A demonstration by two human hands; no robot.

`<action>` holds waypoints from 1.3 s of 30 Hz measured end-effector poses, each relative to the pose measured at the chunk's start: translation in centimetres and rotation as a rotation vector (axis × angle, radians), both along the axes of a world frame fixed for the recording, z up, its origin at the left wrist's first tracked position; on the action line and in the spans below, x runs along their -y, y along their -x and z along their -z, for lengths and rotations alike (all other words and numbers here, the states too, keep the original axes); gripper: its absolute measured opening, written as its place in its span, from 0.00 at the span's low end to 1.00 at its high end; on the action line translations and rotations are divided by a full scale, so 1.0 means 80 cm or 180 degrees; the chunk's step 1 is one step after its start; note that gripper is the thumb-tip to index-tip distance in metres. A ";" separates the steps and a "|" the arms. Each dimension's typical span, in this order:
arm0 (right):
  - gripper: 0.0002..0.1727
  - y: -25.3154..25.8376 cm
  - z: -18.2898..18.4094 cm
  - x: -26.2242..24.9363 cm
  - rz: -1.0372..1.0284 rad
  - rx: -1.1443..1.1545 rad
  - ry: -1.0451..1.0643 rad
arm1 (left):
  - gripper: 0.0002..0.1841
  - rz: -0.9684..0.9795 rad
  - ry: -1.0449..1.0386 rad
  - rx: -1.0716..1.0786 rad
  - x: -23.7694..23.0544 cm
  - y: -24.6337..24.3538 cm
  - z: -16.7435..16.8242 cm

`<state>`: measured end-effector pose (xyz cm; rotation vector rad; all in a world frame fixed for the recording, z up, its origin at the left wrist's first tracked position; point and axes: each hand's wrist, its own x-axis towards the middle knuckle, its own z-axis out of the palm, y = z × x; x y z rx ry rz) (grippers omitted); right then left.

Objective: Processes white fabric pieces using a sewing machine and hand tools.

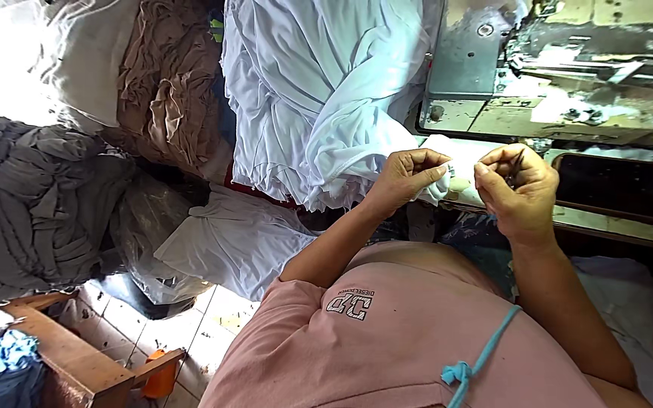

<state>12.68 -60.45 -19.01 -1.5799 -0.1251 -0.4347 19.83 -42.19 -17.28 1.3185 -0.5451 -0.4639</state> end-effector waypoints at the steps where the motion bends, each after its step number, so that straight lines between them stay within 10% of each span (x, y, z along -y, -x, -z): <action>1: 0.05 0.001 0.001 0.000 0.0139 0.0066 0.0280 | 0.08 0.0004 0.0001 0.0008 -0.001 0.000 0.000; 7: 0.15 -0.004 0.002 0.002 0.0141 0.0188 0.1189 | 0.07 0.0005 -0.0016 0.0063 -0.001 0.000 0.000; 13: 0.02 -0.010 0.008 0.006 -0.0346 -0.0014 0.0607 | 0.05 -0.0080 -0.0210 0.0473 -0.005 -0.001 -0.003; 29: 0.03 -0.016 -0.002 0.000 -0.0873 0.0576 0.0419 | 0.07 0.0376 -0.0389 0.0264 -0.011 -0.012 0.000; 39: 0.04 0.008 -0.073 0.039 -0.0666 0.0671 0.3957 | 0.08 0.0867 -0.0362 0.1178 -0.039 -0.020 -0.022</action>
